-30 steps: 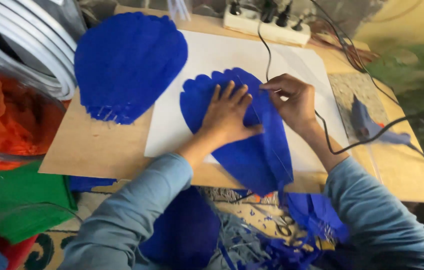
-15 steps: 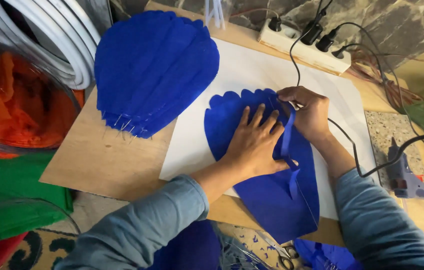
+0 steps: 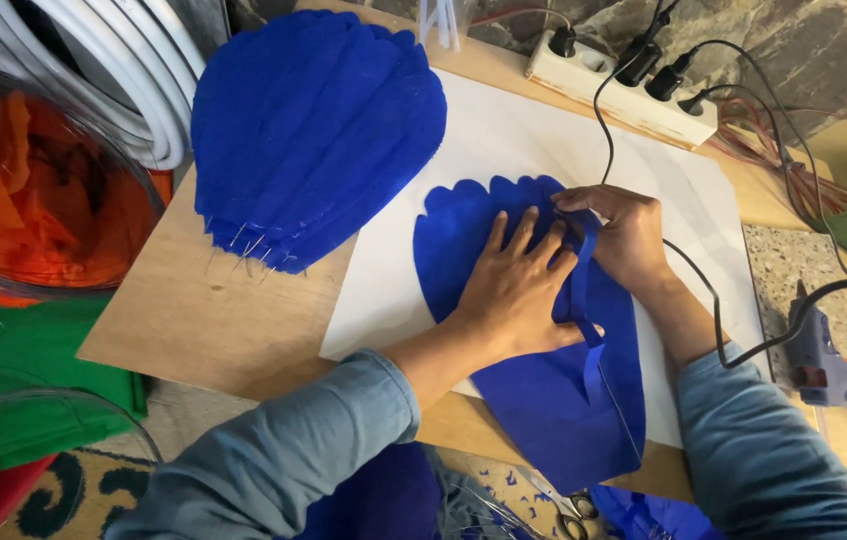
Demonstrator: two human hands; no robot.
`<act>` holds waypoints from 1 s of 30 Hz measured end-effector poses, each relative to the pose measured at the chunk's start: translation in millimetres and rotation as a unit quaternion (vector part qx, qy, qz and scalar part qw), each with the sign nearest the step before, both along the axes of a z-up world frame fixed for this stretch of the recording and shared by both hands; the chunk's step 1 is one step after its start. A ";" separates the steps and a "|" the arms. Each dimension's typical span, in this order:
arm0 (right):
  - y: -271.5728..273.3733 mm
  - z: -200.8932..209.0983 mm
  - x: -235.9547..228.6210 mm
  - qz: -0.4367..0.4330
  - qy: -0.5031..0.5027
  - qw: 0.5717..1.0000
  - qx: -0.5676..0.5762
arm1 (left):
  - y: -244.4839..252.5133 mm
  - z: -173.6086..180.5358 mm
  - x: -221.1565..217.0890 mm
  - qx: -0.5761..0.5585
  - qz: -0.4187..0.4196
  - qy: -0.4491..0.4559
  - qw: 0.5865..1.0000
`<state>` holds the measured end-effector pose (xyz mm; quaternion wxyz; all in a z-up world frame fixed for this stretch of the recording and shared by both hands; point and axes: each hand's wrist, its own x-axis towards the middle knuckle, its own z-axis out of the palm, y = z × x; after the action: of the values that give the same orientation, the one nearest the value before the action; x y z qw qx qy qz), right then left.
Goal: Assembling blue fabric petals by gluing thin wire supports to them using a hot glue gun.
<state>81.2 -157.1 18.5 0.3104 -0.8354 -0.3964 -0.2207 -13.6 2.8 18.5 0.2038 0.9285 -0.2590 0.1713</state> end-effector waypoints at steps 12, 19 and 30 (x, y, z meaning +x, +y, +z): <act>5.0 12.9 -3.0 0.009 -0.016 0.998 -0.063 | 2.6 3.9 -2.6 -0.006 -0.004 0.009 1.000; 16.0 25.2 -16.8 -0.035 -0.076 0.984 -0.156 | 2.9 4.1 -2.2 -0.005 -0.006 0.003 1.000; 22.5 38.0 -28.7 -0.064 -0.115 0.957 -0.258 | 3.4 4.7 -0.7 -0.002 -0.017 0.026 1.000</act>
<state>52.5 -134.5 56.5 0.0223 -0.8798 -0.4181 -0.2251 -14.3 6.2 23.2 0.2154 0.9275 -0.2694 0.1444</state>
